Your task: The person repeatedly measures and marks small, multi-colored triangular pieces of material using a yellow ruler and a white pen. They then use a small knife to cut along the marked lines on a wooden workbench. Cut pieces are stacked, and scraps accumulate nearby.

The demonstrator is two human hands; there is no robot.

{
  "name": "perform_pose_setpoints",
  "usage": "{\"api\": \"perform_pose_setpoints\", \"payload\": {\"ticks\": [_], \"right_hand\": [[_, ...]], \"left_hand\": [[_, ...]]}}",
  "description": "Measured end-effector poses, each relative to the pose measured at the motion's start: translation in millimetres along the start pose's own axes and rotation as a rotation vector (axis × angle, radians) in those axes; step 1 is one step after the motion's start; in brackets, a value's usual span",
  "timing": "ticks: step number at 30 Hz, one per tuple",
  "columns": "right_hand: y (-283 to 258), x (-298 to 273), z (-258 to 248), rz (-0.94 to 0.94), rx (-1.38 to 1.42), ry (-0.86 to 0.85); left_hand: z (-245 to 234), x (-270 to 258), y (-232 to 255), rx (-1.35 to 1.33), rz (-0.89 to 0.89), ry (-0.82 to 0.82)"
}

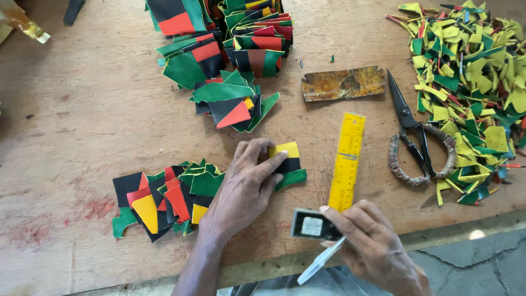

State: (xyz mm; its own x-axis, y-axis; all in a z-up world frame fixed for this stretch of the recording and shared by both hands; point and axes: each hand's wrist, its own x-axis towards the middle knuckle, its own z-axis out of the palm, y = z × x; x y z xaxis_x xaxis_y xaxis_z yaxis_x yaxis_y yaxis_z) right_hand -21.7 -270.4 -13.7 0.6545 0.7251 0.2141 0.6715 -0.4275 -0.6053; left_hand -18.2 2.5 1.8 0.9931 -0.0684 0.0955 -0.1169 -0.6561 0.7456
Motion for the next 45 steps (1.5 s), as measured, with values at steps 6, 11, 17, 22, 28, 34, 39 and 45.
{"api": "perform_pose_setpoints", "payload": {"ticks": [6,11,17,22,28,34,39,45], "right_hand": [[-15,25,20,-0.149,0.114,-0.221],[-15,26,24,-0.145,0.114,-0.305],[-15,24,27,-0.101,0.108,-0.298],[-13,22,28,-0.113,0.087,-0.291],[-12,24,27,-0.112,0.123,-0.294],[-11,25,25,-0.115,0.136,-0.303],[-12,25,23,-0.124,0.146,-0.271],[-11,25,19,-0.108,0.168,-0.284]], "left_hand": [[-3,-2,-2,-0.088,-0.045,0.031],[-3,-3,-2,-0.099,-0.049,0.047],[0,0,-4,-0.047,-0.021,0.025],[0,1,-2,-0.050,-0.045,-0.001],[-1,2,0,-0.024,-0.058,-0.020],[0,5,3,0.000,-0.066,-0.036],[-1,4,4,0.018,-0.043,-0.034],[6,4,0,0.053,-0.070,-0.006]]}}
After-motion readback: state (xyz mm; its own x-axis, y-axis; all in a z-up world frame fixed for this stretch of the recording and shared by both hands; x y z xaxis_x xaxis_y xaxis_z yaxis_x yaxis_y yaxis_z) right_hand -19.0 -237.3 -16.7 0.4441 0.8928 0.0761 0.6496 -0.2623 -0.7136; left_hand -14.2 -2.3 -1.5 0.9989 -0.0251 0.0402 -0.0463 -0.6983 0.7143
